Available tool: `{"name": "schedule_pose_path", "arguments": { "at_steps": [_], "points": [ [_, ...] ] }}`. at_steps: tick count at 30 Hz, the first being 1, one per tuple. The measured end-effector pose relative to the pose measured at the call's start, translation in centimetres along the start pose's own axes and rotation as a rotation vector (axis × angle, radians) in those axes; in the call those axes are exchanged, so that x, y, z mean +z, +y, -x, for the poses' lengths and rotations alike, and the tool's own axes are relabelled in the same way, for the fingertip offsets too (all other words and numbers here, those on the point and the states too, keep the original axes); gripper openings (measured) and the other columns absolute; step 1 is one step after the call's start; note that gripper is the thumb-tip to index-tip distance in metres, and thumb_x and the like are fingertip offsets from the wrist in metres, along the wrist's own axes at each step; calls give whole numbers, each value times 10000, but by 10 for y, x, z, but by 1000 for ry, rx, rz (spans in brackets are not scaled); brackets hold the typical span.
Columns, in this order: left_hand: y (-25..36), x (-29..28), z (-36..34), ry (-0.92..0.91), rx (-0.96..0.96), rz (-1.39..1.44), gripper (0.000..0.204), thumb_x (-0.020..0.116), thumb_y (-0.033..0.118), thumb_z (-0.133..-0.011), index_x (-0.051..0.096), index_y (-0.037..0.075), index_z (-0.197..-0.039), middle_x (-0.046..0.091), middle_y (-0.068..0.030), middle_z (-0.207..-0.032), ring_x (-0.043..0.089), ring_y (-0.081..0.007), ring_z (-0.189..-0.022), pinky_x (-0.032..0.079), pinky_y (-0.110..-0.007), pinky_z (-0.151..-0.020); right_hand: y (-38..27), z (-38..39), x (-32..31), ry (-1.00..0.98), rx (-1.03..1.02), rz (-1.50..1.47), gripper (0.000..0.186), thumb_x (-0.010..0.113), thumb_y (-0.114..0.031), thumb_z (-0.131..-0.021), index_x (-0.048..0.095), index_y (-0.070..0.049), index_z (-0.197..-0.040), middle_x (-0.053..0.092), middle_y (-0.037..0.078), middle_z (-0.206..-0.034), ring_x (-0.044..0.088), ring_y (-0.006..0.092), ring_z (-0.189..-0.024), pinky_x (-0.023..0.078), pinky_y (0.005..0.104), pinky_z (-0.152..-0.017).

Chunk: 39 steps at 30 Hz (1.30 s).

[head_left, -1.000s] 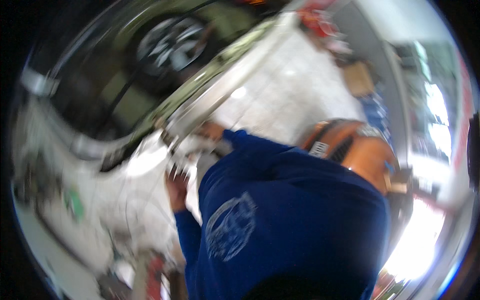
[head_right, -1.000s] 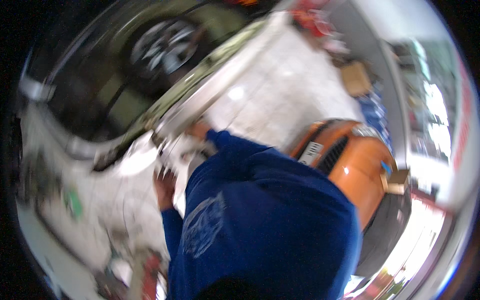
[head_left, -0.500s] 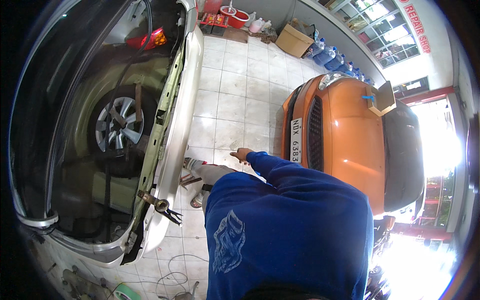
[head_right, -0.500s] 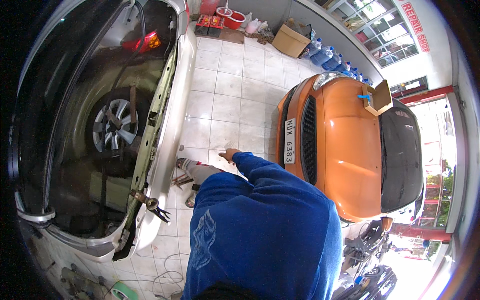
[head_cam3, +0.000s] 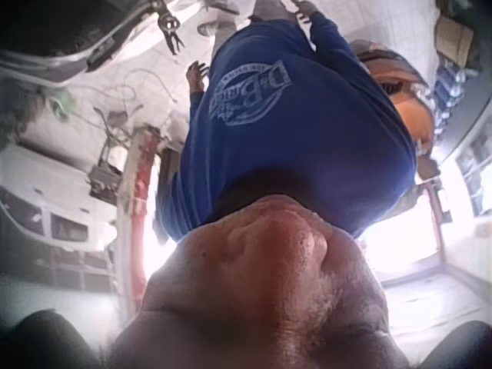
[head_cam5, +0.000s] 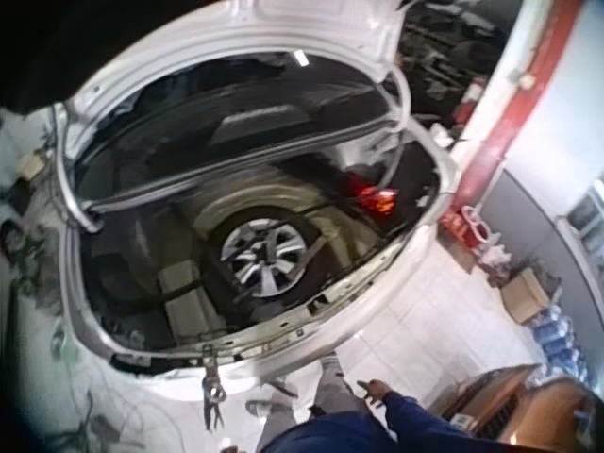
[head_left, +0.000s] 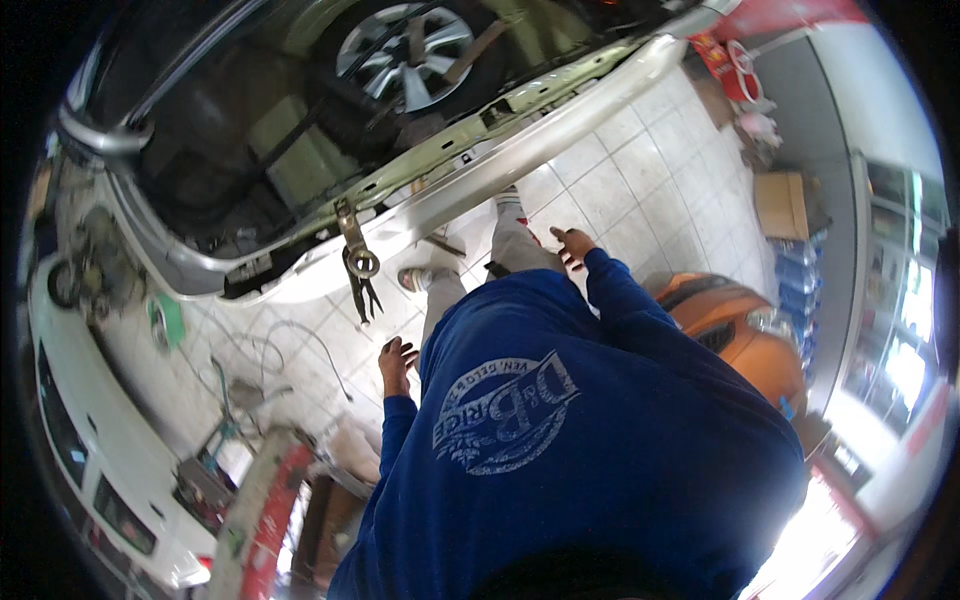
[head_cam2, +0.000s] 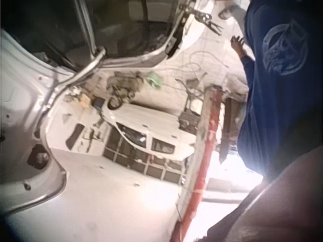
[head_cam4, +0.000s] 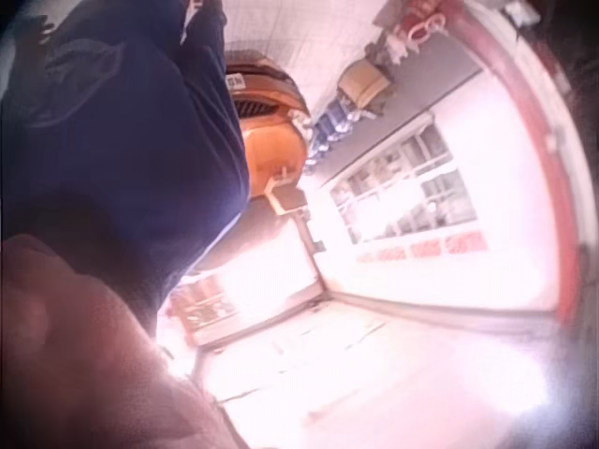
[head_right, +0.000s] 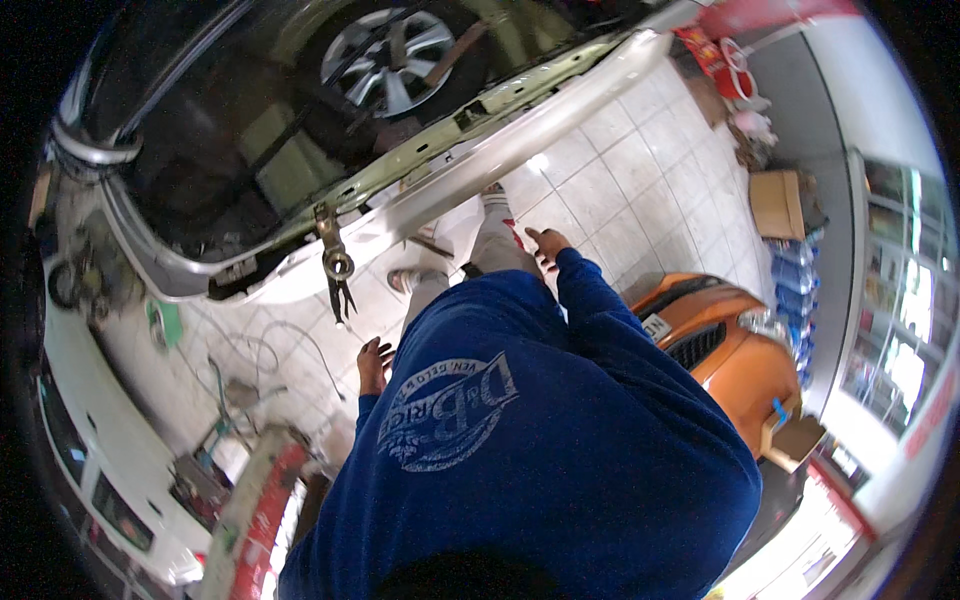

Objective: The person uses a screwdriver to remove fasteners from a car wheel area, then removes a protective mat and positions a car bumper under the vehicle. They attach a chain hoist to the bumper and use pliers to tighten the hoist, securing the bumper in place.

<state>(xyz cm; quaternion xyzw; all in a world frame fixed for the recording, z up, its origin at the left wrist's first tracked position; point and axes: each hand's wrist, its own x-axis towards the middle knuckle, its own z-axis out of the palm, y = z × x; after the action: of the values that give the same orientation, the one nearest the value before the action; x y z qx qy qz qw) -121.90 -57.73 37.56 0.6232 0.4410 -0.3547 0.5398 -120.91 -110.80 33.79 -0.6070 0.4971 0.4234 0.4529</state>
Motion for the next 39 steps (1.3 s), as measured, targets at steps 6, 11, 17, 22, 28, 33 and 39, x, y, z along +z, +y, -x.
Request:
{"name": "schedule_pose_path", "arguments": {
  "at_steps": [6,11,17,22,28,33,39],
  "points": [
    [-77,76,47,143,-195,122,442,575,309,-1003,568,27,-1343,722,-145,-1083,709,-252,-846,562,-403,-754,-61,-29,-79,-148,-25,247,805,601,-724,-876,556,-96,-1377,635,177,-1322,675,399,-1040,556,584,-832],
    [-80,184,84,199,-92,12,378,565,269,-989,653,3,-1243,711,-108,-1016,670,-196,-797,532,-339,-699,-83,-55,-147,-178,15,406,849,595,-762,-855,545,-116,-1404,642,153,-1316,683,370,-1031,569,552,-816],
    [-105,238,89,297,-1,103,435,629,222,-965,639,-50,-1305,717,-181,-1144,703,-223,-926,553,-319,-737,-110,-66,-165,-260,48,526,870,556,-762,-878,508,-103,-1444,632,146,-1347,676,354,-1005,543,555,-843],
    [-117,249,108,238,-128,383,367,578,245,-1012,613,15,-1295,726,-128,-1045,710,-216,-816,557,-364,-673,-113,-81,-148,-329,38,713,924,525,-775,-883,450,-106,-1516,619,175,-1363,642,442,-1126,533,606,-859],
    [-154,238,117,285,-118,505,390,564,280,-1016,598,19,-1303,733,-136,-1071,736,-234,-802,546,-374,-697,-98,-78,-122,-375,-330,978,896,503,-771,-902,543,-71,-1460,624,229,-1359,656,425,-1132,532,578,-906],
    [-201,240,122,308,-124,560,382,564,282,-1017,600,31,-1302,739,-125,-1055,744,-231,-785,549,-376,-686,-93,-63,-98,-386,-119,836,860,544,-740,-913,570,-60,-1440,634,205,-1359,650,376,-1160,523,479,-969],
    [-255,253,124,320,-190,729,381,566,286,-1008,596,45,-1302,739,-114,-1057,746,-240,-772,543,-385,-686,-79,-87,-89,-396,-60,712,899,599,-749,-882,543,-67,-1467,639,175,-1372,631,345,-1215,482,485,-1043]
  ]
}}
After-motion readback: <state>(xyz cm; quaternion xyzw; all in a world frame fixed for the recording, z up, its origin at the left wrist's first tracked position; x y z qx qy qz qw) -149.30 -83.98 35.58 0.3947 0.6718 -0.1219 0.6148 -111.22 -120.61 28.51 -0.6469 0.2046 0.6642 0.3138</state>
